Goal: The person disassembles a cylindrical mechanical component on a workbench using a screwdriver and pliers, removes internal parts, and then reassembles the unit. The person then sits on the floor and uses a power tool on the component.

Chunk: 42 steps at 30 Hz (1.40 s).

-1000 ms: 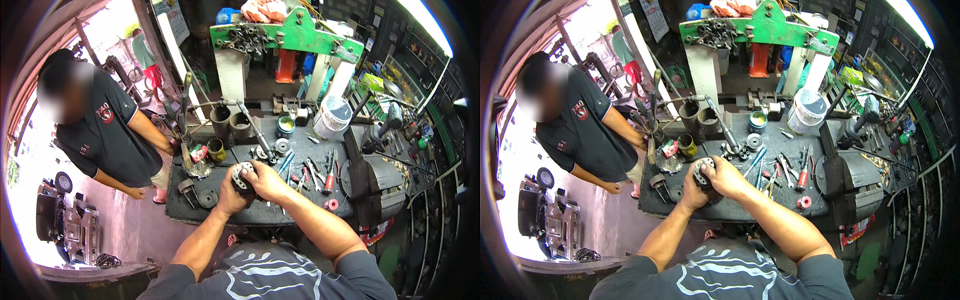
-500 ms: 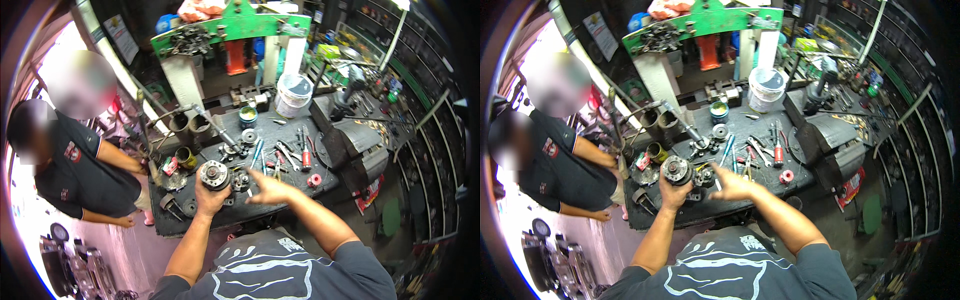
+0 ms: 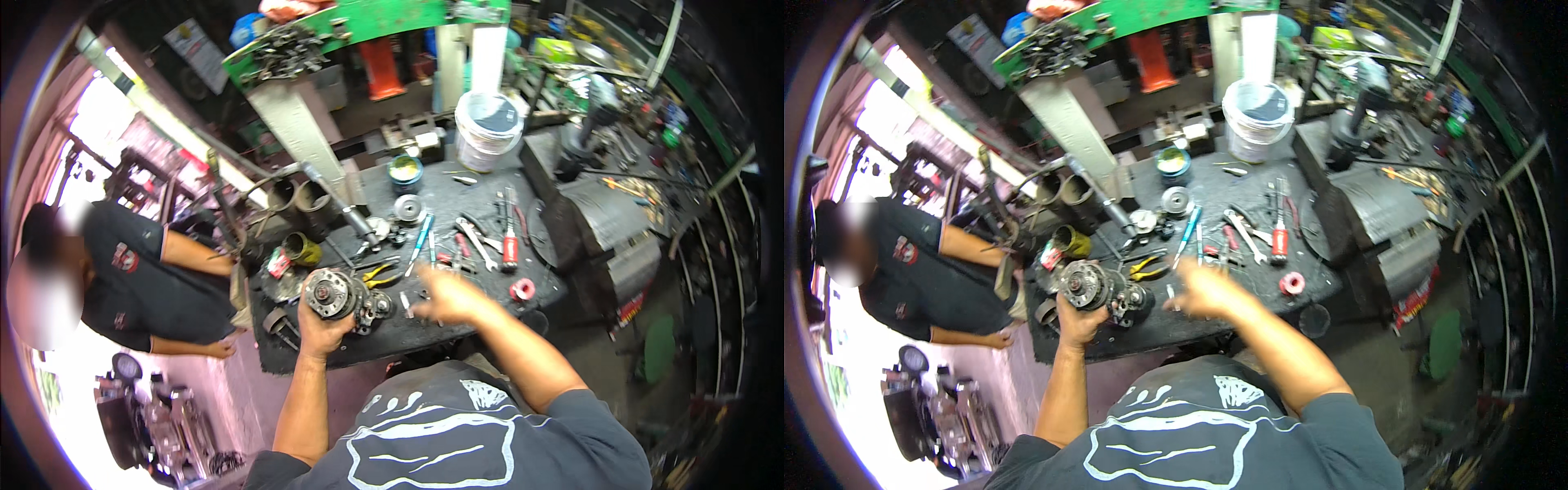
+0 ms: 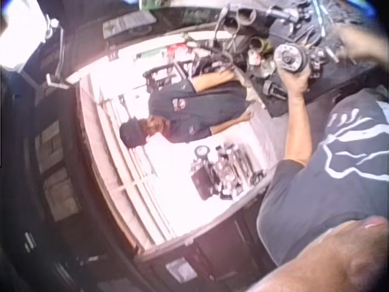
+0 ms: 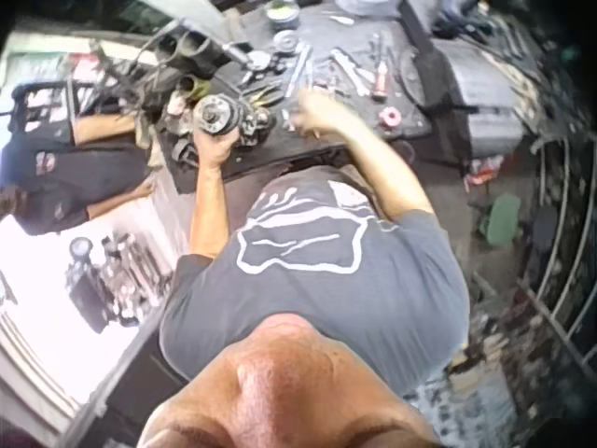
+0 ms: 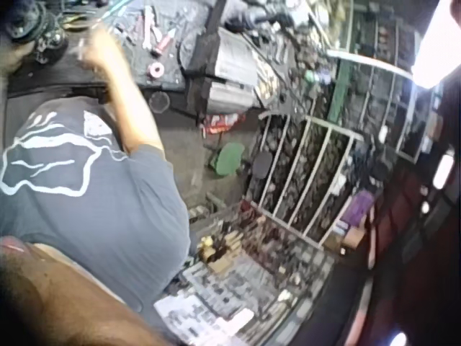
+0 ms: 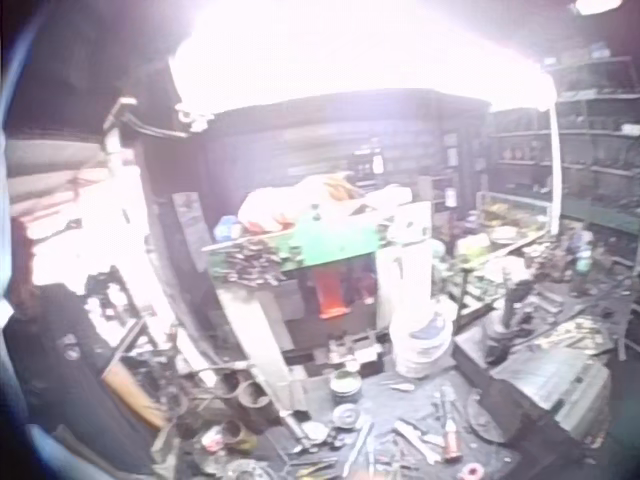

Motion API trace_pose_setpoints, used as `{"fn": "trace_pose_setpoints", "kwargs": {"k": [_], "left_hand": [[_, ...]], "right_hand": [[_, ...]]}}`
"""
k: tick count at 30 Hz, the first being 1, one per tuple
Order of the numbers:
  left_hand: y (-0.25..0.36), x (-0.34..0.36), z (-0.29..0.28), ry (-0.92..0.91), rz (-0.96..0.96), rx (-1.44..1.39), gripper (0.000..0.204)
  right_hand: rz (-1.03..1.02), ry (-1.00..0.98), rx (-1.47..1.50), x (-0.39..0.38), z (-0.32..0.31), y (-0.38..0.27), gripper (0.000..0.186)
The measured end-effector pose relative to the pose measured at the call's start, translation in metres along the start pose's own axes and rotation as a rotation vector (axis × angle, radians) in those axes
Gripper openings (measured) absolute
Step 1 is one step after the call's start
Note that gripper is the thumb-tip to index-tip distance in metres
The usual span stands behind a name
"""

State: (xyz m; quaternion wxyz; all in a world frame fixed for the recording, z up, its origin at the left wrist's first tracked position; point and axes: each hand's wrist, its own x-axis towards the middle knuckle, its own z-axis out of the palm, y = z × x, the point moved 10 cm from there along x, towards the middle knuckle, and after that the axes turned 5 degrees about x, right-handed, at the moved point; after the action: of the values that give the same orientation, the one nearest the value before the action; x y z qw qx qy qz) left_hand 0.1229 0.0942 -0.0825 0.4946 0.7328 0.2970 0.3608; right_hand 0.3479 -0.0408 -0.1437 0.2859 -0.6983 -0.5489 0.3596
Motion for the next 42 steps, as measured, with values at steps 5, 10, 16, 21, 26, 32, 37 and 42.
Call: {"fn": "trace_pose_setpoints", "kwargs": {"k": [5, 10, 16, 21, 26, 32, 37, 42], "left_hand": [[0.001, -0.011, -0.009, 0.114, -0.071, 0.019, 0.109], [0.005, -0.010, -0.009, 0.080, -0.100, 0.030, 0.111], [0.003, 0.005, -0.008, -0.056, -0.125, -0.024, 0.103], [-0.007, 0.002, 0.001, -0.057, -0.131, -0.231, 0.099], [0.019, -0.013, -0.002, -0.114, 0.072, -0.066, 0.099], [0.045, -0.021, -0.002, -0.191, 0.204, 0.002, 0.086], [0.063, -0.015, 0.004, -0.300, 0.328, 0.119, 0.083], [0.065, -0.016, 0.012, -0.336, 0.325, 0.080, 0.085]], "right_hand": [[0.722, 0.524, -0.152, -0.034, -0.160, 0.200, 0.093], [0.686, 0.449, -0.185, -0.013, -0.148, 0.265, 0.069], [0.282, 0.755, 0.185, -0.056, -0.162, 0.189, 0.062], [0.034, 0.456, 0.238, -0.055, -0.107, 0.061, 0.057], [-0.207, 0.342, 0.306, -0.033, -0.064, -0.049, 0.048], [-0.358, 0.276, 0.285, 0.002, -0.048, -0.101, 0.047], [-0.632, 0.299, 0.314, 0.026, -0.050, -0.141, 0.046], [-0.761, 0.186, 0.314, 0.068, -0.020, -0.167, 0.057]]}}
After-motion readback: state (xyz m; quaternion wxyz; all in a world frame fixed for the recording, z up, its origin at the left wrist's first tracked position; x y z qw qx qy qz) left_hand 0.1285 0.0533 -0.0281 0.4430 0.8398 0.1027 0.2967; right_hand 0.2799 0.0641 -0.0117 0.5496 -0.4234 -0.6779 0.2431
